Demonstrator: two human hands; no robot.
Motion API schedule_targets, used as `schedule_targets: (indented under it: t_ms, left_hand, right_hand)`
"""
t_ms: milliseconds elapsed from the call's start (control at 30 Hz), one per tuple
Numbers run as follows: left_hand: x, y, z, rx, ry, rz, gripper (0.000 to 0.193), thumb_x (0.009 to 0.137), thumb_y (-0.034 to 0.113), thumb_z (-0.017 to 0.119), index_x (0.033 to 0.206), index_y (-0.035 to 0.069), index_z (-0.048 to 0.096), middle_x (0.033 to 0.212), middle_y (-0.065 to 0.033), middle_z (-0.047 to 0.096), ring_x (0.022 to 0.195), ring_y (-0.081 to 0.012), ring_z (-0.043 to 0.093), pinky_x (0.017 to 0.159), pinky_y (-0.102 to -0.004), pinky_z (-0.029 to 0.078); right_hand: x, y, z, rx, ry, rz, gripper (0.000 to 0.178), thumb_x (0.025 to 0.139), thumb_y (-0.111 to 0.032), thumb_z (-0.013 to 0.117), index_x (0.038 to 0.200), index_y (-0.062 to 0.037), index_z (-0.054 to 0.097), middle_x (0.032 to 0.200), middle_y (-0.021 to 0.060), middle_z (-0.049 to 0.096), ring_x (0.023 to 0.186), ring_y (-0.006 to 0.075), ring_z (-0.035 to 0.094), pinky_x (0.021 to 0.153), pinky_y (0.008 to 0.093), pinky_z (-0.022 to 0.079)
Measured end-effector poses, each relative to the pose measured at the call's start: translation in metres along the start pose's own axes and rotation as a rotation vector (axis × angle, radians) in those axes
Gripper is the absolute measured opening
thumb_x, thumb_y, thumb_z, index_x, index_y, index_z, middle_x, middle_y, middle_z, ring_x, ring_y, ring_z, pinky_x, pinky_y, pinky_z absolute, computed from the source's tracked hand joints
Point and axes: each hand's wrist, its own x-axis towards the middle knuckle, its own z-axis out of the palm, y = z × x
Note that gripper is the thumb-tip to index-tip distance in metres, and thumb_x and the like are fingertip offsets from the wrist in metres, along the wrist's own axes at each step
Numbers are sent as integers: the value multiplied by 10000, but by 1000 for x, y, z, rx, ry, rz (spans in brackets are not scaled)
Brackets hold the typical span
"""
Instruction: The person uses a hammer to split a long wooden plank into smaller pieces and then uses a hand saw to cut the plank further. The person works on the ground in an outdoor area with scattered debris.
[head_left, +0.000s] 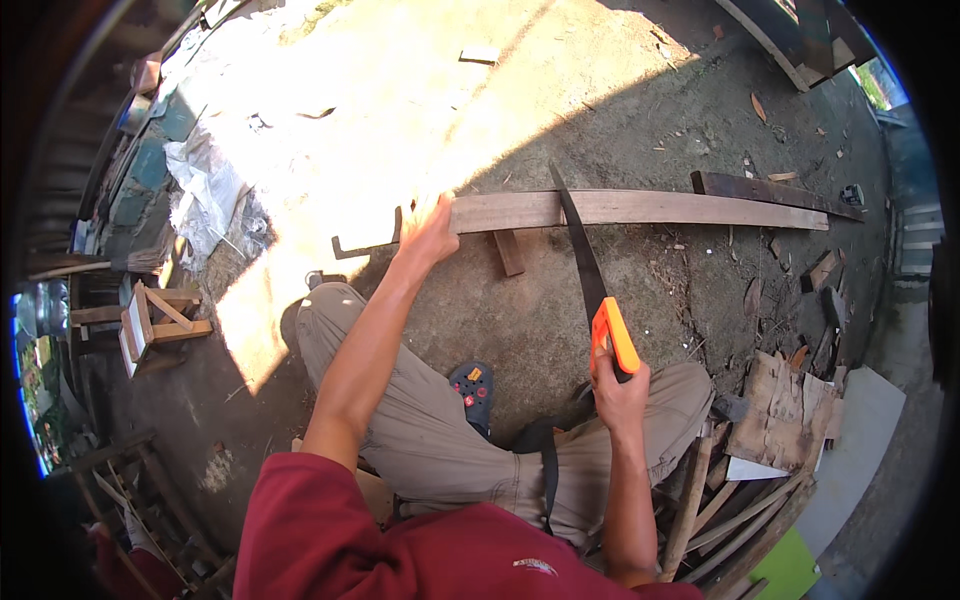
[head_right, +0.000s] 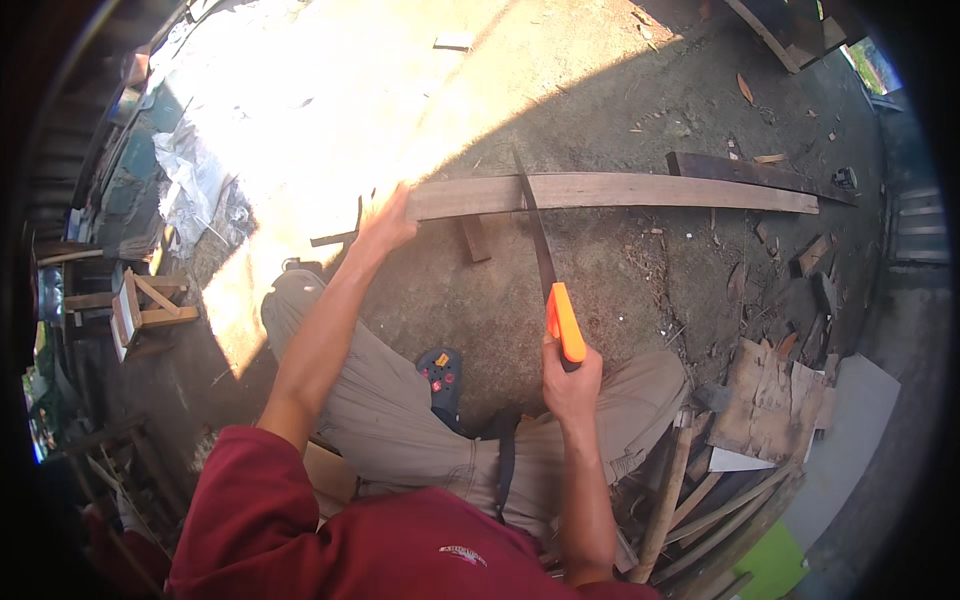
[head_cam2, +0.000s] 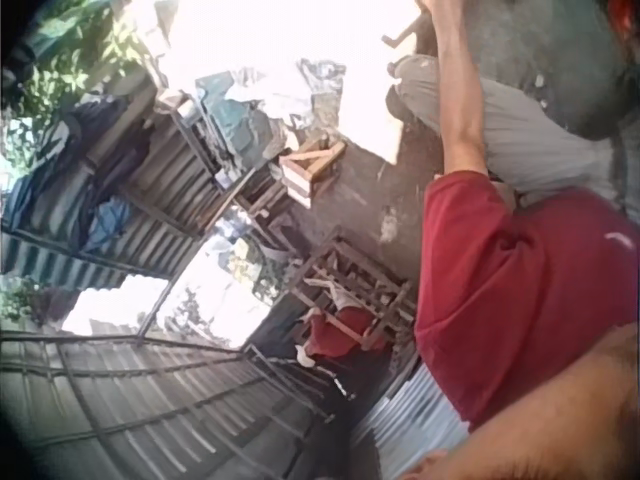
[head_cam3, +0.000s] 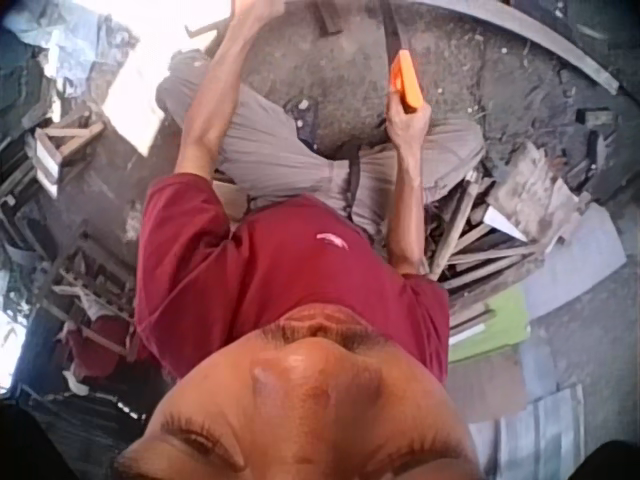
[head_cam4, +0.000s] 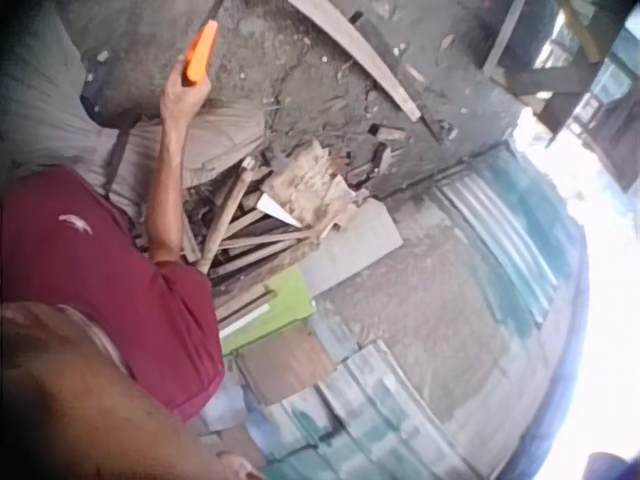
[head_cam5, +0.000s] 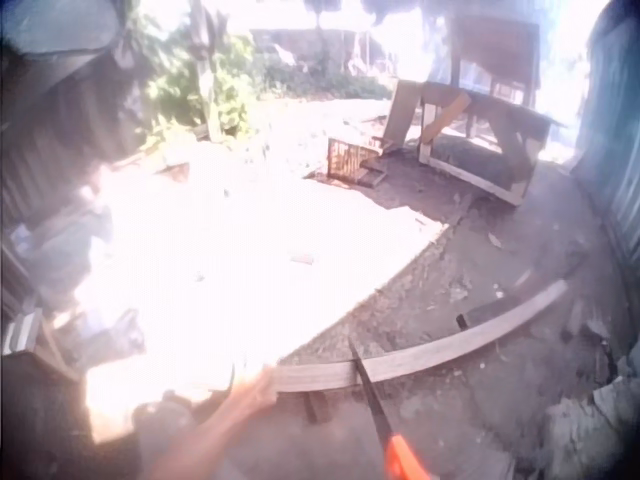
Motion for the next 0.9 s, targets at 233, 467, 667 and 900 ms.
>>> schedule_targets:
  t_ms: [233,467,667,900]
  left_hand:
    - [24,14,71,40,-360,-66,1275,732,830,650,1613,58,147,1663,-158,192,1569,-309,66,1210,-702,44]
    - [31,70,93,51,-170,-3,1294,699,887,615,1604,64,195,1640,-159,238,1549,-323,132,1172,-747,30]
    - [37,80,103,10,13,-20,1042,765,789,654,1455,41,431,1456,-114,433,1414,-277,359,1125,-784,150]
    - [-5,90,116,-31,-20,160,1023,735,754,713,1405,22,462,1450,-108,441,1420,-263,367,1138,-737,218]
  right_hand:
    - [26,91,-6,-175,109,12,301,977,-170,681,719,-41,596,603,-52,522,512,44,453,462,262,328]
    - [18,98,-5,-101,-6,128,299,985,-183,688,727,-61,601,609,-79,491,533,22,420,483,255,318]
    - [10,85,12,-253,-5,6,340,965,-177,689,677,-35,579,593,-73,465,550,37,392,495,289,310]
    - [-40,52,-7,-352,59,46,308,951,-165,684,701,-3,607,593,-57,490,561,50,433,516,293,353]
